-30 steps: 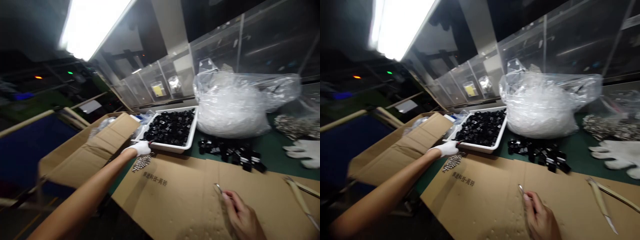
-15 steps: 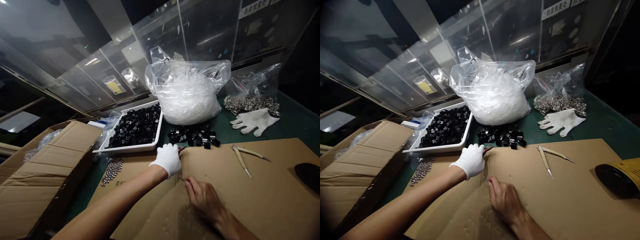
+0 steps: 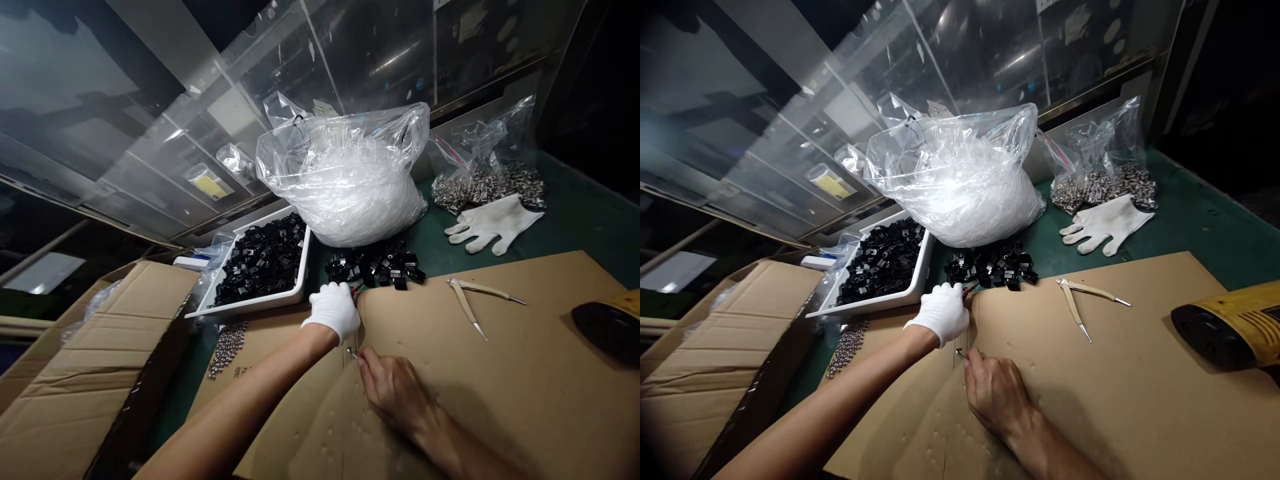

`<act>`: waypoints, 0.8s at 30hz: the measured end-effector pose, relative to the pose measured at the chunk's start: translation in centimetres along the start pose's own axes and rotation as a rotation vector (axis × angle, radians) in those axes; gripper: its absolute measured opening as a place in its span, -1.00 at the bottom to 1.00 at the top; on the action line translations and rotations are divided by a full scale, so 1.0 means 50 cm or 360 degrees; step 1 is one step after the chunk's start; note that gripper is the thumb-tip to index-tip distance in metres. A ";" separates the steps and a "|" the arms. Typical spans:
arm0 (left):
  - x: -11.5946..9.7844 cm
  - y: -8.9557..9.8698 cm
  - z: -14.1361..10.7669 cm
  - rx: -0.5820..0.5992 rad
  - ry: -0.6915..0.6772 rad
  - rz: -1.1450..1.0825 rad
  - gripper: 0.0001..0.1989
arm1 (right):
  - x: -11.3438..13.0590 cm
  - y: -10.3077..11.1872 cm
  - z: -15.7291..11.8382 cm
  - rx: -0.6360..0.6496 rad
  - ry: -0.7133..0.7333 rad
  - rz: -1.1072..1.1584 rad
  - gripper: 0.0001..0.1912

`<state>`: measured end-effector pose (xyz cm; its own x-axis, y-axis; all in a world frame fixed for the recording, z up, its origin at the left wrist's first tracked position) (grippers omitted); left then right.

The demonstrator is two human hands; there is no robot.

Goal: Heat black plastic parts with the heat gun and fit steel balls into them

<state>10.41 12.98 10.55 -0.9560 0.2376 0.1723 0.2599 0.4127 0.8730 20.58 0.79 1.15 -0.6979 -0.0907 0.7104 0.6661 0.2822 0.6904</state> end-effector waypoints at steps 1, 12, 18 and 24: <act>-0.003 -0.001 0.001 0.0000 0.0003 -0.0009 -0.53 | 0.000 0.000 0.000 0.0002 -0.0002 -0.0006 -0.80; 0.003 -0.029 0.044 -0.0030 -0.0002 -0.0211 -0.63 | 0.001 0.000 -0.001 -0.0061 0.0034 -0.0014 -0.81; 0.042 -0.047 0.010 -0.0145 -0.0006 -0.0434 -0.71 | 0.000 -0.001 -0.005 -0.0159 0.0054 -0.0045 -0.83; 0.068 -0.068 -0.101 -0.0420 -0.0271 -0.1011 -0.77 | -0.020 -0.004 -0.002 -0.0412 0.0035 -0.0141 -0.85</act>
<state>5.57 7.95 10.45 -0.8715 0.1646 -0.4619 -0.4033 0.2950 0.8662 21.18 0.75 0.33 -0.7526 -0.1255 0.6464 0.6496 0.0188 0.7600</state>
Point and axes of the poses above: each hand's wrist, its own z-axis towards the middle knuckle, its own y-axis out of the back of the hand, x = y × z, the point moved 2 cm from there along z, towards the middle knuckle, and after that the axes turned 14 degrees about -y, right-handed, at the moved point
